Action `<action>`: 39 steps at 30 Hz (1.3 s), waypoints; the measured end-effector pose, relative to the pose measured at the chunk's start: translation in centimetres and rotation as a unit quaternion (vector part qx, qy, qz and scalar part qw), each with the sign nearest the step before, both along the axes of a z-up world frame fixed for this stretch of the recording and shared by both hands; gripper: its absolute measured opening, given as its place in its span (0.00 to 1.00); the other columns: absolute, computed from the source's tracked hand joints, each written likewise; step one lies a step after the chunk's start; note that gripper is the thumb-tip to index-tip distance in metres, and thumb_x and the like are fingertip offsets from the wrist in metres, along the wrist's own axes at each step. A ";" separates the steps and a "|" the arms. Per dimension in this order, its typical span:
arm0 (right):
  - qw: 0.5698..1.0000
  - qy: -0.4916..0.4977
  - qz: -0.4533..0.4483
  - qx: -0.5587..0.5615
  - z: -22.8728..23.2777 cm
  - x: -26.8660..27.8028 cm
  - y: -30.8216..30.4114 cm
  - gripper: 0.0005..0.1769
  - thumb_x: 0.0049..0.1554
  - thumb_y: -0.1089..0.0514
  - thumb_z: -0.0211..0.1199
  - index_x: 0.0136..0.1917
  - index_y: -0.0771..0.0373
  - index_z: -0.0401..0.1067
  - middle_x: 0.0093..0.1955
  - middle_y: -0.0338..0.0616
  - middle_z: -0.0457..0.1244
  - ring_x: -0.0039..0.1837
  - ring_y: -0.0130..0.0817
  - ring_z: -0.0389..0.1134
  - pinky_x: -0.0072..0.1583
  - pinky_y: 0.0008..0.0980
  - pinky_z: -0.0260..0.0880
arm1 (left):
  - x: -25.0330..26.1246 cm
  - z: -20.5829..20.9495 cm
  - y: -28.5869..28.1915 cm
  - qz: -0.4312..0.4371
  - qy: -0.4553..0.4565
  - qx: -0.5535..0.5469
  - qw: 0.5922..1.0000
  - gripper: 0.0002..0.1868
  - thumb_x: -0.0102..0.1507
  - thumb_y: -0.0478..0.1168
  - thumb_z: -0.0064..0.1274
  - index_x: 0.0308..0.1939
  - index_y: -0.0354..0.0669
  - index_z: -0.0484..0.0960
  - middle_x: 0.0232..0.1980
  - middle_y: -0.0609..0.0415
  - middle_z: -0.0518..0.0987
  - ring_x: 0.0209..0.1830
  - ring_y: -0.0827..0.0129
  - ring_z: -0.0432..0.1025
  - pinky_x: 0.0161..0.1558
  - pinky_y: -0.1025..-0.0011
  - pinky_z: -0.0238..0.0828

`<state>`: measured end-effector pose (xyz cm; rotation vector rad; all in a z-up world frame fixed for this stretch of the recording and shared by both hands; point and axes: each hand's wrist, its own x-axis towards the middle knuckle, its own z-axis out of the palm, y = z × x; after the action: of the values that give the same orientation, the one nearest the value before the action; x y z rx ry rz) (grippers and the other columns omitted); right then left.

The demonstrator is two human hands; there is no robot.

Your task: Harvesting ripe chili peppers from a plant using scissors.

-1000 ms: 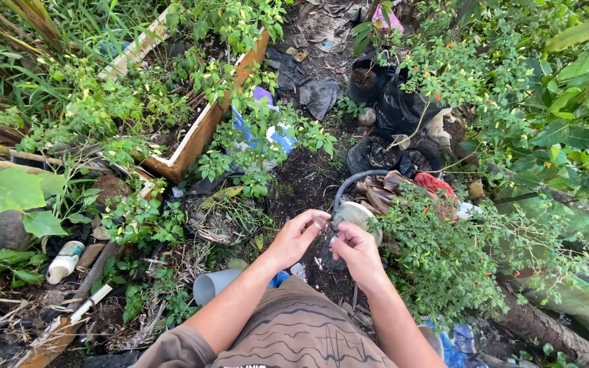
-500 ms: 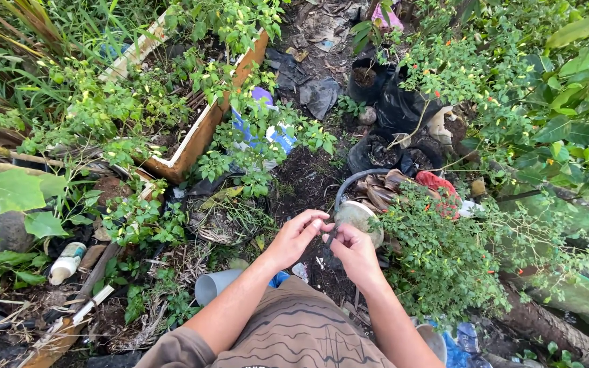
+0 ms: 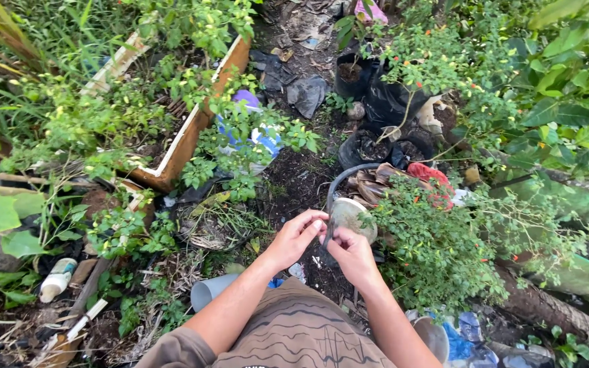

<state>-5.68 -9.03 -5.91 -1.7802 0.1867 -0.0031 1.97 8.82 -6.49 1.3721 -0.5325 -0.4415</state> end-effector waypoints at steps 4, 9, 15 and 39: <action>0.999 0.018 -0.039 0.026 1.4 -0.5 -1.3 0.11 0.57 0.61 0.67 0.54 0.61 0.82 0.32 0.26 0.58 0.35 0.16 0.52 0.38 0.21 0.50 | -0.5 1.0 -2.2 -0.019 0.024 -0.012 0.999 0.19 0.72 0.47 0.45 0.61 0.38 0.76 0.52 0.52 0.82 0.54 0.71 0.77 0.57 0.68 0.74; 0.997 -0.012 -0.054 0.058 1.3 -1.0 -4.5 0.10 0.57 0.61 0.67 0.53 0.62 0.81 0.34 0.25 0.61 0.37 0.16 0.55 0.39 0.22 0.55 | -1.0 0.9 -4.6 -0.003 -0.025 0.027 0.999 0.16 0.73 0.44 0.45 0.59 0.39 0.78 0.50 0.53 0.82 0.50 0.72 0.74 0.54 0.71 0.71; 0.984 0.028 -0.011 -0.175 1.8 -1.7 -7.1 0.08 0.52 0.60 0.70 0.45 0.66 0.78 0.28 0.34 0.59 0.33 0.20 0.56 0.36 0.27 0.58 | -1.7 -1.0 -7.5 -0.007 0.041 0.016 0.999 0.16 0.74 0.42 0.43 0.60 0.40 0.80 0.45 0.54 0.79 0.43 0.71 0.72 0.50 0.70 0.72; 0.994 0.052 0.020 -0.089 2.4 -2.4 -13.2 0.08 0.53 0.57 0.71 0.42 0.64 0.79 0.27 0.27 0.53 0.32 0.19 0.48 0.34 0.27 0.47 | -2.9 -1.2 -12.7 0.041 -0.023 0.073 0.996 0.14 0.69 0.37 0.47 0.57 0.39 0.81 0.46 0.56 0.82 0.46 0.76 0.74 0.51 0.74 0.72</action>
<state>-8.05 -22.26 -3.47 -1.9639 0.2307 0.1051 -0.98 -3.90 -7.70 1.5414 -0.4868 -0.3899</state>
